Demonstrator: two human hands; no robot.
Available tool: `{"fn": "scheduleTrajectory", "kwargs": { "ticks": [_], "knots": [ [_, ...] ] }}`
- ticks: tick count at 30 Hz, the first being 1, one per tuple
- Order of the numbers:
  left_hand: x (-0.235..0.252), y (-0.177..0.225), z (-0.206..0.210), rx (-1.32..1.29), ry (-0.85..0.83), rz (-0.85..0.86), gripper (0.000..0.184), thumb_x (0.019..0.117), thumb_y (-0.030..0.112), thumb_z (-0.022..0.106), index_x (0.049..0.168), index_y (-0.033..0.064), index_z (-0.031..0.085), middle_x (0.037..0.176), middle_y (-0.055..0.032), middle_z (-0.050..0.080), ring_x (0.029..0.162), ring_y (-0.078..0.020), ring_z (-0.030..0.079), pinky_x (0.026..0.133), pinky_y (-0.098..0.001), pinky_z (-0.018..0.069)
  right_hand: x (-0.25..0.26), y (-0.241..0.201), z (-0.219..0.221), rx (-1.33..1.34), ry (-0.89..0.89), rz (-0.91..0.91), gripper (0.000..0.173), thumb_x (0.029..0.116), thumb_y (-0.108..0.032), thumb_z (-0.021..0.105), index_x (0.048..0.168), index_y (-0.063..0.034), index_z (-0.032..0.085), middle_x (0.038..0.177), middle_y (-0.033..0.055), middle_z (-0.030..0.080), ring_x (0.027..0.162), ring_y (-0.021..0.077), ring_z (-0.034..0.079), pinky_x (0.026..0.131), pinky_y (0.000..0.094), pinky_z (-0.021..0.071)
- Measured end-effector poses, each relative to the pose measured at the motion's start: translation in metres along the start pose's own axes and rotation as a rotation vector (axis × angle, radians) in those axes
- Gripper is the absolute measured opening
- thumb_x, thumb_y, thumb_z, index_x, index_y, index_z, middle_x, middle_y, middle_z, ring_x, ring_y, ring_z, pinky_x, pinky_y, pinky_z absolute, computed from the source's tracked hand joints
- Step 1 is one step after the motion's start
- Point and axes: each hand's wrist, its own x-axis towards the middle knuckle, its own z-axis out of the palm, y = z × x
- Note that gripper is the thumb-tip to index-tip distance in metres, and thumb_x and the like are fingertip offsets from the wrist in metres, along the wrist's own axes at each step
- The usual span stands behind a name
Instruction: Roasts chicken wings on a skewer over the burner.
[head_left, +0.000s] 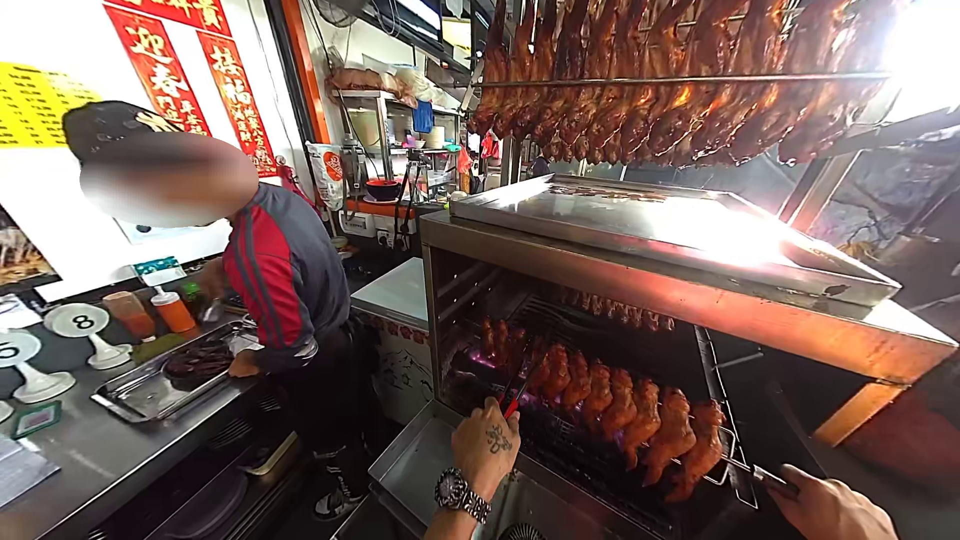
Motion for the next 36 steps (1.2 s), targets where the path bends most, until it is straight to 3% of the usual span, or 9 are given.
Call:
{"fn": "scheduleTrajectory", "kwargs": {
  "ticks": [13,17,21,25,36],
  "knots": [
    [-0.001,-0.001,0.007,-0.071,0.016,-0.013,0.061,0.1033,0.058,0.045,0.132,0.0073,0.060,0.118,-0.0142,0.071,0.114,-0.0300,0.069,0.093,-0.0491,0.0559,0.001,-0.003,-0.003,-0.006,-0.027,0.005,0.037,0.0888,-0.046,0.066,0.095,-0.0096,0.071,0.092,0.0241,0.072,0.094,0.0472,0.070,0.074,0.0657,0.0517],
    [-0.010,-0.025,0.017,-0.181,0.023,-0.009,0.064,0.1013,0.060,0.049,0.130,0.0046,0.061,0.110,-0.0159,0.072,0.108,-0.0324,0.070,0.091,-0.0520,0.0567,0.005,-0.001,-0.004,0.026,-0.073,0.002,0.037,0.0890,-0.045,0.067,0.095,-0.0089,0.072,0.096,0.0256,0.072,0.097,0.0490,0.069,0.075,0.0687,0.0510],
    [-0.032,-0.073,0.061,-0.242,-0.006,0.037,0.062,0.1005,0.056,0.054,0.124,0.0000,0.064,0.100,-0.0211,0.073,0.099,-0.0389,0.072,0.086,-0.0588,0.0563,0.014,0.006,0.000,0.049,-0.117,0.010,0.035,0.0875,-0.045,0.069,0.092,-0.0111,0.073,0.096,0.0233,0.072,0.098,0.0475,0.069,0.075,0.0687,0.0513],
    [-0.033,-0.092,0.087,-0.192,-0.095,-0.001,0.063,0.1008,0.058,0.051,0.124,0.0010,0.064,0.102,-0.0208,0.074,0.102,-0.0383,0.072,0.088,-0.0580,0.0562,0.018,0.011,0.004,0.063,-0.137,0.015,0.032,0.0869,-0.044,0.070,0.088,-0.0129,0.072,0.093,0.0216,0.072,0.096,0.0456,0.069,0.073,0.0674,0.0512],
    [-0.028,-0.076,0.076,-0.156,-0.095,-0.059,0.060,0.1030,0.059,0.047,0.128,0.0065,0.064,0.110,-0.0179,0.073,0.109,-0.0350,0.070,0.092,-0.0541,0.0555,0.019,0.014,-0.001,0.047,-0.171,-0.021,0.035,0.0876,-0.044,0.067,0.088,-0.0094,0.070,0.092,0.0236,0.071,0.096,0.0477,0.069,0.073,0.0685,0.0507]
  ]
}}
